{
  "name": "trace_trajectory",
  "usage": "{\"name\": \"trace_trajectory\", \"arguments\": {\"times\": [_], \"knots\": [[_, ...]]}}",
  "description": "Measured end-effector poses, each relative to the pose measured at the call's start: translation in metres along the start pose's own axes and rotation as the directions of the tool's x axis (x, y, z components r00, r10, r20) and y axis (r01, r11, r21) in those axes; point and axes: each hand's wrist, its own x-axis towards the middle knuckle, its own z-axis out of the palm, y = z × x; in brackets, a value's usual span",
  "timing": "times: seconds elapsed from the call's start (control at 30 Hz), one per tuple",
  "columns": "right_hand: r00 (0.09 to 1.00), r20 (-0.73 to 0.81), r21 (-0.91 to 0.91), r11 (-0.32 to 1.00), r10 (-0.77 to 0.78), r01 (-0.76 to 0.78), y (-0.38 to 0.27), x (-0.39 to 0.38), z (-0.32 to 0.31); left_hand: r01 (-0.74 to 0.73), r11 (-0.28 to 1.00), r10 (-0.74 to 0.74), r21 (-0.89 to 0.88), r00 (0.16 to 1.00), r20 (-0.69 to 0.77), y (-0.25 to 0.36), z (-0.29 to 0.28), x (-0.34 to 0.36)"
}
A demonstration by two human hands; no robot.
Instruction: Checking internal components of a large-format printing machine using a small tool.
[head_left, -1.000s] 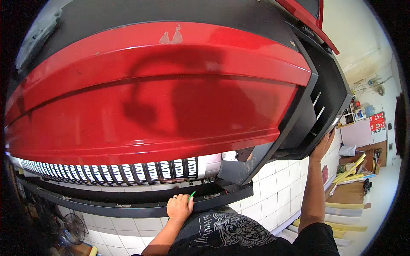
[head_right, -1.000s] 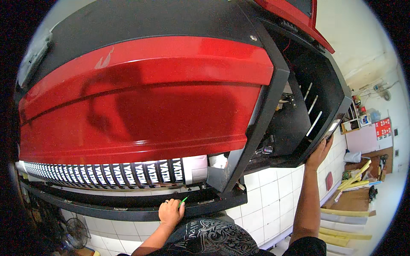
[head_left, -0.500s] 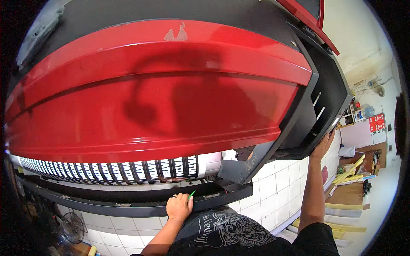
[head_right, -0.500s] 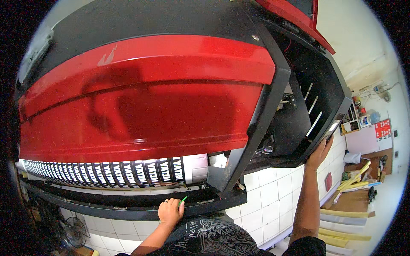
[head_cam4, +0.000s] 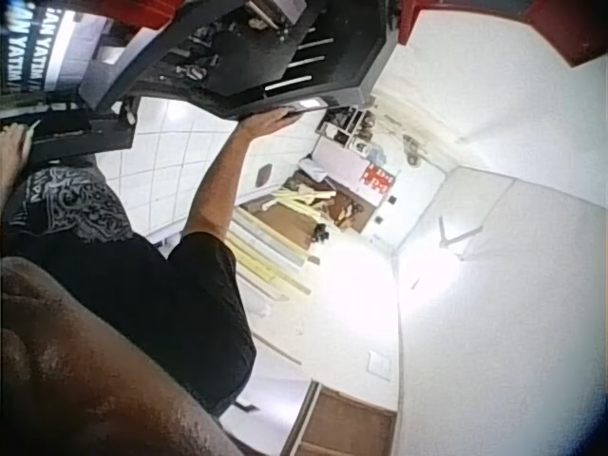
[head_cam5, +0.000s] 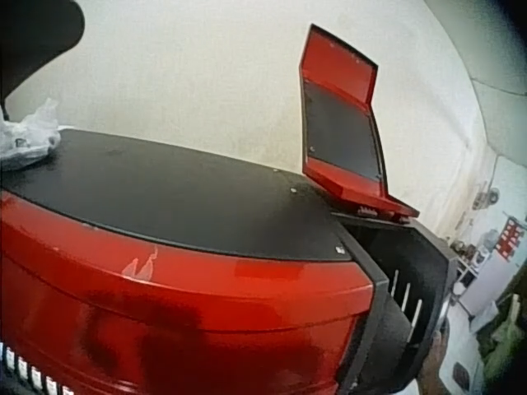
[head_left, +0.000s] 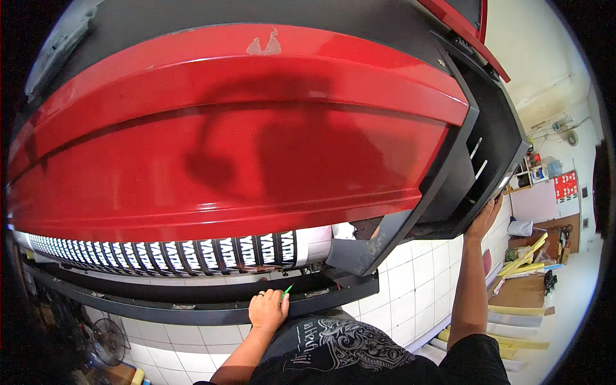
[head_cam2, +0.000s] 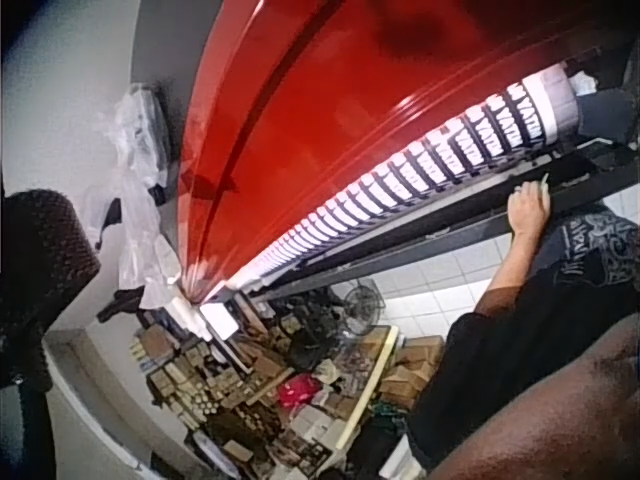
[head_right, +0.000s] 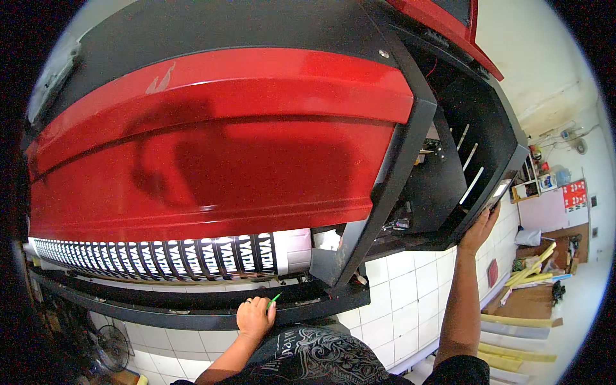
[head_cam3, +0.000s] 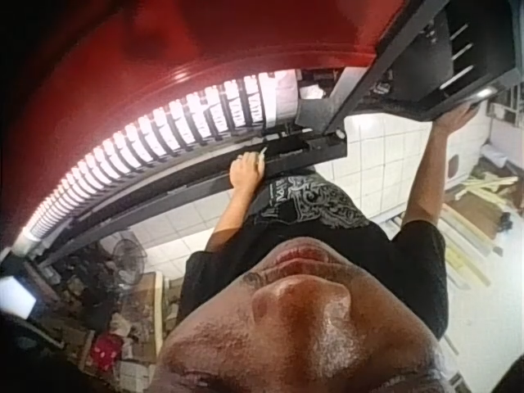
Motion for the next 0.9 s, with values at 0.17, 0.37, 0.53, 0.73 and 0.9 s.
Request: {"name": "trace_trajectory", "arguments": {"times": [0.17, 0.37, 0.53, 0.73, 0.9], "knots": [[1.0, 0.002, 0.023, 1.0, -0.015, 0.015, -0.006, 0.001, 0.0, -0.009, 1.0, 0.009, 0.007, 1.0, 0.001, 0.002, 0.003, 0.002], [0.998, 0.014, 0.15, 0.986, 0.069, -0.071, 0.002, 0.001, 0.019, 0.017, 0.999, -0.016, 0.028, 1.0, -0.01, -0.003, -0.002, 0.0], [0.812, 0.564, -0.769, 0.263, -0.151, 0.583, 0.18, 0.102, -0.163, 0.176, 0.98, -0.12, -0.096, 0.901, 0.416, 0.015, -0.036, 0.033], [0.877, 0.158, -0.475, 0.744, -0.454, 0.47, 0.143, 0.058, -0.047, -0.012, 0.999, 0.011, -0.037, 0.999, -0.031, -0.003, -0.007, -0.016], [0.567, 0.349, -0.676, 0.219, -0.746, 0.703, 0.112, 0.049, -0.036, -0.011, 0.999, 0.01, -0.035, 1.0, -0.021, 0.0, -0.005, -0.012]]}}
